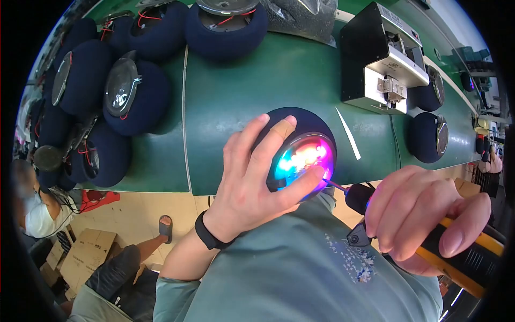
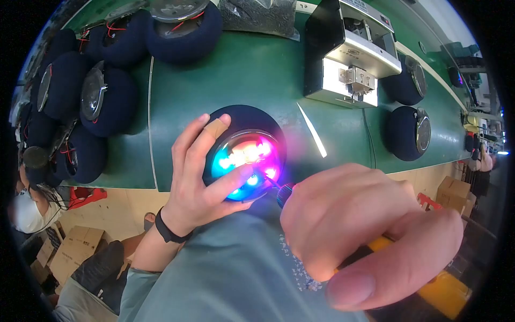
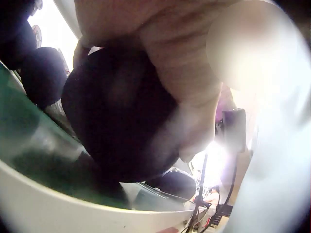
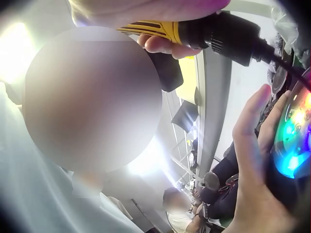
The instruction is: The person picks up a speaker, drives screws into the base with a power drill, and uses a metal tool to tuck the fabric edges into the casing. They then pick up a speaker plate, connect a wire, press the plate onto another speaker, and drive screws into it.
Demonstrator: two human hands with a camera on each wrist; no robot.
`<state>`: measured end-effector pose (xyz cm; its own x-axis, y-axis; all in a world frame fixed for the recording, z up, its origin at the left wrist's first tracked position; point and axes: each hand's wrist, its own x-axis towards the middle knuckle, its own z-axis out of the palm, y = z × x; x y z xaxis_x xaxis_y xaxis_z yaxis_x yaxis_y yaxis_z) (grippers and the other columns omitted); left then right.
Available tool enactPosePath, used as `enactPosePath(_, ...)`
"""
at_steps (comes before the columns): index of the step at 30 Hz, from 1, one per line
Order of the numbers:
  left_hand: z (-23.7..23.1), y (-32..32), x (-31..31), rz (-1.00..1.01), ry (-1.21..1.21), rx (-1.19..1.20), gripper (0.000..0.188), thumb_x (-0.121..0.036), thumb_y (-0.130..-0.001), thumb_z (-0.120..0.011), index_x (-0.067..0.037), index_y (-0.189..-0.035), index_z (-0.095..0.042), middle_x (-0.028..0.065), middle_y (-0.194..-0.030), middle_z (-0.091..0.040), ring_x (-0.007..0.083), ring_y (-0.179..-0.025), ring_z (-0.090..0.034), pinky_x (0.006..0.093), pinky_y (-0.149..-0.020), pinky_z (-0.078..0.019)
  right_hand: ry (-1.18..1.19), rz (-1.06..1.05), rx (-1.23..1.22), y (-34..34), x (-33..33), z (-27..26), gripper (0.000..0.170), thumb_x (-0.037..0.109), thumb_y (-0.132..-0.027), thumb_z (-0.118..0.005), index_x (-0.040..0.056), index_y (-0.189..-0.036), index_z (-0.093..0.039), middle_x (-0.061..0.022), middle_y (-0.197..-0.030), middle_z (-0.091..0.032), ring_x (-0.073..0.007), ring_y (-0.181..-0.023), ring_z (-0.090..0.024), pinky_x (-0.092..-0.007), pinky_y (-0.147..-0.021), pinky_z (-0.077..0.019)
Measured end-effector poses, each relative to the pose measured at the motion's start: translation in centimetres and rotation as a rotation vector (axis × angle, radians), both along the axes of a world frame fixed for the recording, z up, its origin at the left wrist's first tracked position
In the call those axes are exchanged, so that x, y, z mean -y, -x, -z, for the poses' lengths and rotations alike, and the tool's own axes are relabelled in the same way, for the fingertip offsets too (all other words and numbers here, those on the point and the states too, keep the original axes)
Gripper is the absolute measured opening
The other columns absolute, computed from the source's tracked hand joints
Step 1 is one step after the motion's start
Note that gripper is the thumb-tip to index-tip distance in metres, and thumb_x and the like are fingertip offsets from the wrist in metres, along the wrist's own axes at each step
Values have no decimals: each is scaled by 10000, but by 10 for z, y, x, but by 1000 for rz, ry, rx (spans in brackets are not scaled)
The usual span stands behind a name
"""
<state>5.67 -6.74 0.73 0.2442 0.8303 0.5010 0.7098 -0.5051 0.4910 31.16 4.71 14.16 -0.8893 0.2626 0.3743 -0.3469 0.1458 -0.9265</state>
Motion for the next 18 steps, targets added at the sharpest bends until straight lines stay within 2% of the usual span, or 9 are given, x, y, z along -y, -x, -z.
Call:
enactPosePath(1, 0, 0, 0, 1, 4, 1, 794, -205, -555, -1007, -371, -1297, -777, 204, -1636, -527, 468, -1423, -523, 562, -1065, -501, -23, -32, 10, -1, 1, 0, 459, 315, -1064, -783, 167, -1355, -461, -92, -870, -771, -234, -691, -755, -428, -623, -655)
enactPosePath(2, -2, -1, -1, -10, 27, 34, 809, -203, -545, -1012, -369, -1300, -775, 204, -1634, -529, 473, -1423, -521, 564, -1071, -499, -37, 72, -67, 6, 9, 7, 477, 223, -1038, -816, 161, -1344, -455, -97, -891, -781, -234, -714, -764, -418, -633, -665)
enactPosePath(4, -3, 0, -3, -20, 48, 66, 823, -200, -535, -1017, -367, -1303, -773, 203, -1632, -532, 477, -1423, -520, 567, -1077, -497, -27, 97, -81, 11, 11, 4, 468, 234, -1042, -808, 157, -1340, -456, -93, -885, -777, -232, -707, -759, -414, -628, -660)
enactPosePath(7, -2, 2, -3, -10, 74, 97, 885, -197, -504, -1030, -365, -1331, -764, 206, -1632, -529, 485, -1422, -520, 579, -1095, -491, 0, 164, -124, 69, -4, 19, 445, 268, -1052, -786, 144, -1327, -458, -82, -868, -765, -225, -688, -745, -400, -611, -647)
enactPosePath(12, -1, 6, -5, 17, 97, 138, 971, -198, -487, -1043, -369, -1393, -737, 211, -1645, -509, 501, -1421, -513, 586, -1120, -482, 44, 275, -195, 30, 20, 6, 422, 324, -1068, -748, 122, -1304, -462, -63, -839, -744, -213, -656, -722, -377, -584, -625)
enactPosePath(18, -1, 5, -6, 9, 96, 139, 992, -199, -487, -1042, -383, -1410, -731, 196, -1658, -498, 494, -1437, -503, 584, -1132, -475, 93, 410, -284, 28, 35, 7, 423, 391, -1088, -703, 96, -1278, -468, -41, -804, -719, -199, -617, -694, -349, -551, -598)
